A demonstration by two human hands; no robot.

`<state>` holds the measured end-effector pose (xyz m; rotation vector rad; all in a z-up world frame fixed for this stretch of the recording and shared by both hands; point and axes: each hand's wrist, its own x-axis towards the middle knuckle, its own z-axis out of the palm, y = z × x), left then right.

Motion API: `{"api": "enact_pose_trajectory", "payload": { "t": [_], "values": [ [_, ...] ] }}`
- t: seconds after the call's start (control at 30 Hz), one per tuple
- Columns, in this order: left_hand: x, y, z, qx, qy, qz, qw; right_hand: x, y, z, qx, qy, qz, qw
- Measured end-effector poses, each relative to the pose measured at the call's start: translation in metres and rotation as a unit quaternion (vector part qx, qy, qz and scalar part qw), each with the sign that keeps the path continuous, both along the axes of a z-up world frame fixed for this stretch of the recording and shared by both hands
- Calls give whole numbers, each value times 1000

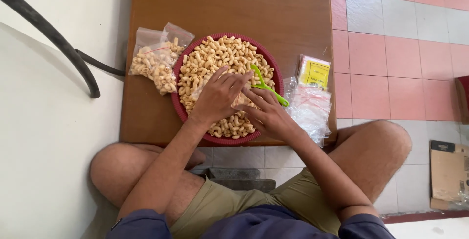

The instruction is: The person fills small plastic bags with cashews from a large bowl using a green scoop and then seals the bags by hand.

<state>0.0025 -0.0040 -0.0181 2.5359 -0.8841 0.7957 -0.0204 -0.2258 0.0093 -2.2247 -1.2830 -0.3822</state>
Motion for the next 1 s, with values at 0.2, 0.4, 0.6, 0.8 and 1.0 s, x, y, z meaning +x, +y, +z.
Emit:
{"api": "enact_pose_trajectory", "payload": {
  "t": [0.2,0.4,0.6,0.8,1.0],
  "values": [
    [12,13,-4,14,20,5,1000,21,-14,-5,56,132,-35,989],
    [29,25,-22,29,23,33,999,44,-49,-42,-160,69,-227,958],
    [29,34,-11,32,32,74,996,40,-48,-37,-207,74,-264,939],
    [30,38,-8,37,47,88,994,38,-43,-43,-244,52,-275,929],
    [35,42,-16,30,21,106,994,39,-44,-45,-251,36,-277,927]
  ]
}}
